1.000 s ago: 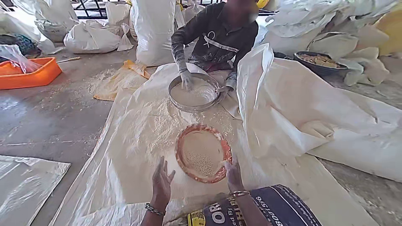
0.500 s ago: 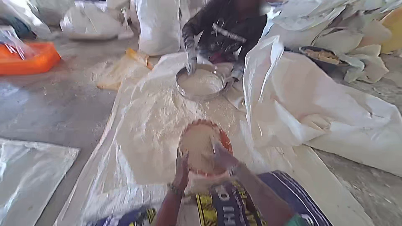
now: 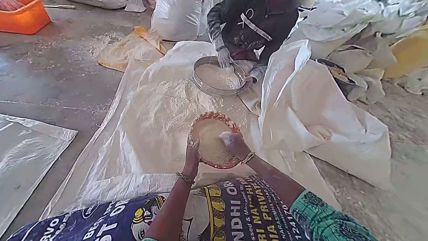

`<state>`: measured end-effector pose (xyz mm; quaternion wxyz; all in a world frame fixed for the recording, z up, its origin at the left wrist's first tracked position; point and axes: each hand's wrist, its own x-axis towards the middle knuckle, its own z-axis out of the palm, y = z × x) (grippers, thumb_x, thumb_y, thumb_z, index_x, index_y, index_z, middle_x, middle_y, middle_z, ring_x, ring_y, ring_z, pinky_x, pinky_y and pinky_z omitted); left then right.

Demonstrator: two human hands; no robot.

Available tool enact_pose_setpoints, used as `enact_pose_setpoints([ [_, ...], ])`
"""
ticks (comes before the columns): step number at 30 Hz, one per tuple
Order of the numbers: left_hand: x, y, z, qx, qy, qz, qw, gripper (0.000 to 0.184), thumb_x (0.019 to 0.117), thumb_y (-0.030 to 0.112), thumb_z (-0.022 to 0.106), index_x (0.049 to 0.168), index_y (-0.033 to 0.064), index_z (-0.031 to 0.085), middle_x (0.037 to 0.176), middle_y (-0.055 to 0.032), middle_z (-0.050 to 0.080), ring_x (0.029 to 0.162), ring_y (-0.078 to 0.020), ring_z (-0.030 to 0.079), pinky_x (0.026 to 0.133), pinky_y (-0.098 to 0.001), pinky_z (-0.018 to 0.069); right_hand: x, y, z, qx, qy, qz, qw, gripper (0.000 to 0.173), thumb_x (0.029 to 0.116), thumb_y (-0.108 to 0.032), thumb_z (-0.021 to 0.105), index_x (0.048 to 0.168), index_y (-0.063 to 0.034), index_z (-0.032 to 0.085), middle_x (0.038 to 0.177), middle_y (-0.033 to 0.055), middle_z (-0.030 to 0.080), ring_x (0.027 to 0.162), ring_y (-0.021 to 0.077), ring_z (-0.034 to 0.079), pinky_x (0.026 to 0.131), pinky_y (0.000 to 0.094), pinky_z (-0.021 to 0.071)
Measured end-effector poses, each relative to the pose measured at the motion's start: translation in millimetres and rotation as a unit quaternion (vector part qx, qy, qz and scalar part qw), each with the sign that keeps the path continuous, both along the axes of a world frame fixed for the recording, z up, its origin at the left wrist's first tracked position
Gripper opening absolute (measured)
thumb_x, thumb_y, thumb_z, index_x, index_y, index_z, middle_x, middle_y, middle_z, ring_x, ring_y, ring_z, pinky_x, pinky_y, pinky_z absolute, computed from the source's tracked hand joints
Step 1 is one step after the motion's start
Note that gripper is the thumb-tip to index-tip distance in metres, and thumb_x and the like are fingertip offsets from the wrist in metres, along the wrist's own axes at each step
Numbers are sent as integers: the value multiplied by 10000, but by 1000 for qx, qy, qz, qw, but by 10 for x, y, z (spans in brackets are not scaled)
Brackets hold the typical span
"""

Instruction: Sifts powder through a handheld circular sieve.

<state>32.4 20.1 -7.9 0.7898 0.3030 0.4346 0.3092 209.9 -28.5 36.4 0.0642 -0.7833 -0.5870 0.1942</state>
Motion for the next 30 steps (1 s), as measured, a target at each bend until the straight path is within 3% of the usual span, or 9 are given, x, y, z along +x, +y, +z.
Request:
enact_pose_setpoints([
  [4, -7, -47, -3, 24, -26, 6, 999, 589, 1092, 208, 400, 1625, 131, 161, 1582, -198, 345, 1314, -256, 494, 989, -440, 483, -34, 360, 111, 22, 40, -121, 992, 418, 1065, -57, 397, 1444, 70, 520, 1465, 271, 544, 1421, 362, 481, 1216, 447, 317],
  [6, -22, -30, -44, 23, -29, 7, 999, 583, 1089, 210, 411, 1621, 131, 186, 1552, -198, 389, 1267, -242, 528, 952, -422, 502, -251, 527, -2, -7, 126, -116, 985, 491, 1052, -62, 464, 1515, 86, 394, 1538, 287, 450, 1467, 356, 417, 1231, 440, 297],
  [8, -48, 14, -51, 10, -26, 14, 1000, 552, 1091, 211, 415, 1607, 140, 232, 1458, -194, 488, 1159, -223, 592, 877, -398, 535, -525, 540, -64, -38, 160, -38, 986, 494, 1042, -118, 530, 1491, 69, 447, 1491, 278, 507, 1416, 349, 482, 1203, 455, 347],
  [11, -94, 41, -81, 14, -16, 22, 1000, 526, 1094, 203, 397, 1597, 129, 261, 1428, -197, 513, 1138, -226, 593, 868, -401, 531, -585, 311, -38, -93, 159, 131, 974, 406, 1038, -302, 550, 1251, 29, 651, 1205, 226, 674, 1167, 325, 637, 1050, 490, 469],
  [13, -68, 16, -86, 25, -10, 14, 1000, 530, 1099, 198, 373, 1602, 101, 238, 1521, -195, 427, 1256, -228, 527, 979, -403, 479, -443, 130, 27, -146, 126, 209, 959, 304, 1031, -176, 549, 1106, 84, 688, 1063, 283, 685, 1050, 421, 659, 958, 565, 484],
  [18, 20, 5, -65, 3, 4, 0, 1000, 547, 1102, 258, 401, 1610, 138, 238, 1513, -228, 437, 1255, -321, 544, 953, -501, 492, -49, -50, 175, -240, -16, 274, 931, 277, 1045, -49, 494, 1213, 99, 658, 1243, 304, 644, 1185, 470, 617, 1043, 588, 448],
  [23, 3, -61, -44, 8, -10, -6, 1000, 541, 1095, 237, 401, 1598, 106, 248, 1489, -227, 459, 1243, -311, 548, 962, -497, 490, -90, 207, 167, -63, -50, 315, 946, 362, 1019, 18, 455, 1343, 79, 603, 1406, 270, 593, 1352, 419, 541, 1151, 537, 395],
  [26, -10, -57, -108, 14, -20, -5, 1000, 540, 1083, 224, 421, 1590, 114, 271, 1460, -218, 491, 1221, -301, 562, 950, -494, 498, -202, 542, -9, -30, -89, 384, 918, 260, 1029, -16, 483, 1207, 98, 635, 1239, 303, 639, 1212, 478, 598, 1023, 591, 463],
  [30, -36, 5, -34, -16, -9, 4, 1000, 535, 1096, 225, 410, 1602, 155, 253, 1481, -226, 468, 1227, -337, 558, 934, -524, 501, -13, 760, -34, -132, -149, 241, 950, 338, 1010, -13, 508, 1337, 24, 582, 1319, 267, 603, 1223, 470, 586, 956, 625, 491],
])
